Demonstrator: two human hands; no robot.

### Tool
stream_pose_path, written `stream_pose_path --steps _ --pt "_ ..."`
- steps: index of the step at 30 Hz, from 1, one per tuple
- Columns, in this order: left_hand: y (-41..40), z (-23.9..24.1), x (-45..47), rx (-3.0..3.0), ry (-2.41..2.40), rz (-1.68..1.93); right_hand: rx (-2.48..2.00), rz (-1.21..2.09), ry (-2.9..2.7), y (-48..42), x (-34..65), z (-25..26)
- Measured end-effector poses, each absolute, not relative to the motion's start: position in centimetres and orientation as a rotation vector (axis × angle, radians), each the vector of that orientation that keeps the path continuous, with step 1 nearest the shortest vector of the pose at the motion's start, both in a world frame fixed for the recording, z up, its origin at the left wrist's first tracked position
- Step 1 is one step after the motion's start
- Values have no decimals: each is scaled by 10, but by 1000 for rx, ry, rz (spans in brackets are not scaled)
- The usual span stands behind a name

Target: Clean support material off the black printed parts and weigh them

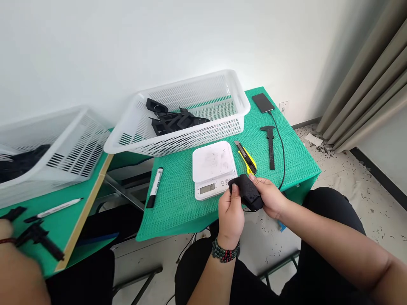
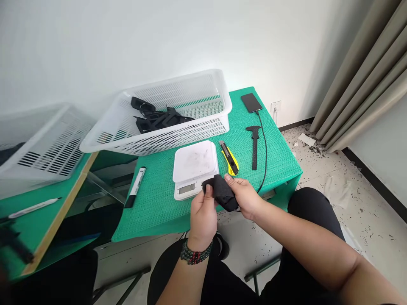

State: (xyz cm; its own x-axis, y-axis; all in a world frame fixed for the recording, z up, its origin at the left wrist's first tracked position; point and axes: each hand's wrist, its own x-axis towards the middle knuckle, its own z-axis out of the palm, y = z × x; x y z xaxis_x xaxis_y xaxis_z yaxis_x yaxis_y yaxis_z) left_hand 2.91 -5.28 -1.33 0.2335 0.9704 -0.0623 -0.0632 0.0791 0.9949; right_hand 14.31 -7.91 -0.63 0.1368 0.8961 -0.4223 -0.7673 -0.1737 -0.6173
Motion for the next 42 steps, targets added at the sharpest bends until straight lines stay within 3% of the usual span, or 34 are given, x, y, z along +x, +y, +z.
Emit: stream_pose_path --steps 42 --pt "-55 -6 42 856 915 1045 -694 1569 -122 -82 157 -2"
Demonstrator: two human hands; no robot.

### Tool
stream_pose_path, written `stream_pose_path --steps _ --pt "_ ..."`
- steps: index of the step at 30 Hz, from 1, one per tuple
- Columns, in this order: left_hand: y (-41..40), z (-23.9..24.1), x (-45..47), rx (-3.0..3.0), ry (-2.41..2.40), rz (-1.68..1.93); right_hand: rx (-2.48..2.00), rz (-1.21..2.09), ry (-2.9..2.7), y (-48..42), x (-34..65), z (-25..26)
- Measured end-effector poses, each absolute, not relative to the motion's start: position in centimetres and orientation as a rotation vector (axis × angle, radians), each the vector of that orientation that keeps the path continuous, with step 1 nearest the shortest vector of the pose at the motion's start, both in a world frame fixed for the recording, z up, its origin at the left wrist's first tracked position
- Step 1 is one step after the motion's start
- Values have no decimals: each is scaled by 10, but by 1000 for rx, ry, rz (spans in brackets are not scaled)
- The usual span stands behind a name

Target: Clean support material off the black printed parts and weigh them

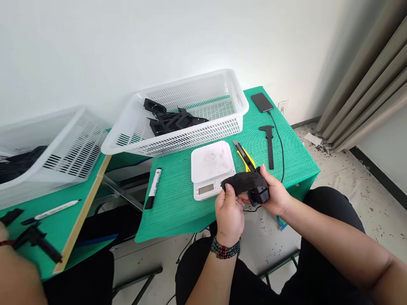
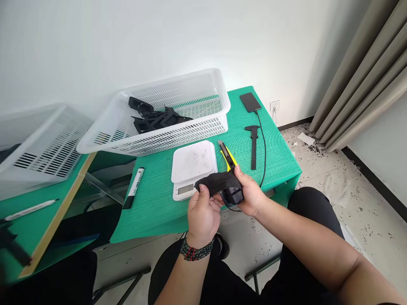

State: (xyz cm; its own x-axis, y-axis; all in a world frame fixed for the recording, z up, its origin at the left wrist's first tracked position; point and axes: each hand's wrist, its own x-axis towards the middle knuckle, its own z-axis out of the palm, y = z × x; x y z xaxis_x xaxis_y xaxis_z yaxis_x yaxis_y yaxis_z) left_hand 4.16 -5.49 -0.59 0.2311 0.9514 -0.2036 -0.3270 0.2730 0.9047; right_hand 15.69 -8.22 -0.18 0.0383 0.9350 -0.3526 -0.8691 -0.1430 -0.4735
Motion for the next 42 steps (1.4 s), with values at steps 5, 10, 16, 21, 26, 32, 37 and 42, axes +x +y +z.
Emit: stream_pose_path --steps 5,10,16,21,26,32,37,42 --pt "-55 -7 41 837 923 1042 -671 1585 -184 -83 158 -2" --pt "-55 -6 38 751 915 1009 -596 1634 -267 -84 159 1" --pt "-50 0 35 609 871 952 -569 1634 -163 -83 168 -1" --pt "-47 3 33 625 899 1056 -570 1590 -98 -82 170 -7" --pt "-48 3 33 649 865 1150 -564 1562 -116 -83 169 -8" --pt "-46 2 32 624 851 1196 -546 1513 -157 -83 170 -8" --pt "-44 4 29 571 838 1226 -544 1525 -174 -82 168 0" --pt "-43 6 28 512 835 1228 -562 1547 -172 -83 167 3"
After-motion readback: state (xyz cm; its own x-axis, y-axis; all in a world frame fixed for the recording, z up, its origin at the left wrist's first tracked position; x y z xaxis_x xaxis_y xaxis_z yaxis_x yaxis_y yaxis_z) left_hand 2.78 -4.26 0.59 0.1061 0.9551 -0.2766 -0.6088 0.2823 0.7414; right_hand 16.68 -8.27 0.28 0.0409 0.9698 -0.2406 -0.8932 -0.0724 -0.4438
